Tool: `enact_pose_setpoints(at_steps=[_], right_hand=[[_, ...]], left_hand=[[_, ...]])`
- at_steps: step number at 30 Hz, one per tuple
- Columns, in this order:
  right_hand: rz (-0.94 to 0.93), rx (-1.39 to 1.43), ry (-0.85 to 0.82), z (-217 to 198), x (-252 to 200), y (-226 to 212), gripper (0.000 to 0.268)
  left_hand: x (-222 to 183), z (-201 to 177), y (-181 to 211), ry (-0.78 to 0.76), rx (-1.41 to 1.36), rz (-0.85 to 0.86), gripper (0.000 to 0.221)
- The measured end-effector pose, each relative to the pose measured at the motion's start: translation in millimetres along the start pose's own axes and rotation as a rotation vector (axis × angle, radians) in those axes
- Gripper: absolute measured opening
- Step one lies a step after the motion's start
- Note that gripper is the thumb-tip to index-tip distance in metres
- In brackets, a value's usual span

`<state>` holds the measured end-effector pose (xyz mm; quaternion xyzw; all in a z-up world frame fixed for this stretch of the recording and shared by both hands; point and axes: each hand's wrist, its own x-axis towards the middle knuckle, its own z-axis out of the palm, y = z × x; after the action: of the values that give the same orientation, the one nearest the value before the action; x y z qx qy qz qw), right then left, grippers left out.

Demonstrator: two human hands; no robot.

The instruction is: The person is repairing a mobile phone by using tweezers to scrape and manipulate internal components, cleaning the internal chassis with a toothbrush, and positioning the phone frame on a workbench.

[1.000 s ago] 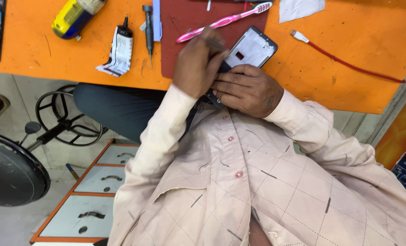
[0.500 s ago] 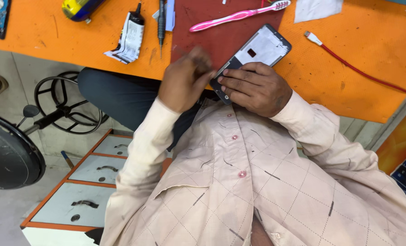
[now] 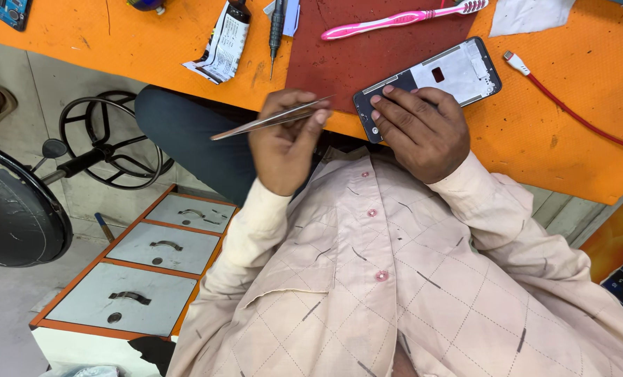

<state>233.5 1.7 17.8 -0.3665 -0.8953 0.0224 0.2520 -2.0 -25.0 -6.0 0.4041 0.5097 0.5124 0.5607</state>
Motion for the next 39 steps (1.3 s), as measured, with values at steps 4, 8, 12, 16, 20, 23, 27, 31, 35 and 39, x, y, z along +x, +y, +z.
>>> enact_pose_setpoints(at_steps=[4,8,12,16,20,23,27,31,35,39], right_hand=[[-0.008,-0.002,-0.005,1.4,-2.1,1.6,0.009],[0.009,0.013,-0.012,2.9,-3.7,1.7,0.008],[0.011,0.004,-0.027,1.5,-4.4,2.3,0.009],[0.022,0.002,-0.039,-1.2,-2.9,0.7,0.01],[0.038,-0.008,-0.055,-4.1,0.0,-1.9,0.01],[0.035,-0.036,-0.079,-7.6,3.7,-4.1,0.011],[0.053,-0.065,-0.104,-11.8,8.0,-10.6,0.014],[0.067,-0.079,-0.098,-11.1,11.3,-15.6,0.011],[0.089,-0.102,-0.1,-11.0,14.9,-21.9,0.013],[0.091,-0.119,-0.116,-11.5,17.6,-25.9,0.014]], left_hand=[[8.8,15.8,-5.2,-0.061,0.057,-0.038,0.024],[14.3,20.5,1.1,-0.094,0.337,0.001,0.02],[13.3,26.1,7.0,-0.086,0.595,0.183,0.018],[8.6,33.5,8.3,-0.038,0.691,0.311,0.015],[11.0,32.8,10.4,-0.051,0.683,0.261,0.016],[12.6,34.9,14.5,-0.061,0.687,0.323,0.016],[11.8,39.6,21.9,-0.061,0.761,0.42,0.016],[13.6,42.0,22.3,-0.077,0.817,0.502,0.017],[17.4,39.0,16.3,-0.072,0.835,0.472,0.015],[25.3,30.5,8.7,-0.055,0.645,0.214,0.015]])
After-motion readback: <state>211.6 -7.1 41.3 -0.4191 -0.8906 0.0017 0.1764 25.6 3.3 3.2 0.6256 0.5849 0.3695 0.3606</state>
